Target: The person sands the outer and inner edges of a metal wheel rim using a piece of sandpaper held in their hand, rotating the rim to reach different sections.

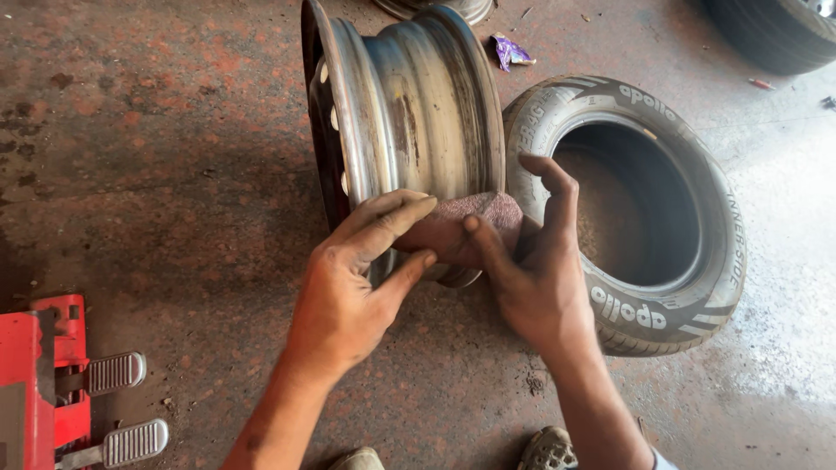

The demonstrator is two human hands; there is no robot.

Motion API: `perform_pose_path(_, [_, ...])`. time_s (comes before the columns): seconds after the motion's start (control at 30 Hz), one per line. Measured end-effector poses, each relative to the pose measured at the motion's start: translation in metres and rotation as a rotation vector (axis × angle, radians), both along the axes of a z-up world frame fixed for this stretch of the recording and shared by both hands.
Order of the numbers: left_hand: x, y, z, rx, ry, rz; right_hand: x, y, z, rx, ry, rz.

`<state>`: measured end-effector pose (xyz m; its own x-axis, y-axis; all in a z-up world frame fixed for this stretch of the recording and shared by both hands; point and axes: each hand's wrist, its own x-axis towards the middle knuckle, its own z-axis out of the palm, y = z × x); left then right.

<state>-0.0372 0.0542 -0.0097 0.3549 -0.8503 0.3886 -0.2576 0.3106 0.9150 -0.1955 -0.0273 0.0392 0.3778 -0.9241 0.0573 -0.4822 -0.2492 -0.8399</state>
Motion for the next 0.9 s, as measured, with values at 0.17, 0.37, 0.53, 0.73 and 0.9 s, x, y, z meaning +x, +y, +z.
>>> perform_pose_path(0.17, [0.007,0.001,0.006,0.055,0.014,-0.106,-0.010,-0.014,-0.007,0.000,0.003,0.058])
perform_pose_path(0.37, [0.005,-0.006,0.002,0.077,0.092,-0.035,-0.009,-0.010,-0.011,-0.004,-0.265,0.169])
perform_pose_path(0.53, [0.004,-0.014,-0.004,0.123,0.565,-0.079,0.016,0.001,-0.027,0.513,-0.914,0.006])
perform_pose_path(0.73, [0.000,-0.011,-0.001,0.217,0.648,-0.012,0.038,-0.004,-0.025,0.481,-1.007,0.119])
perform_pose_path(0.9, [0.001,-0.010,0.001,0.304,0.403,-0.040,0.050,-0.021,-0.021,0.291,-0.754,0.102])
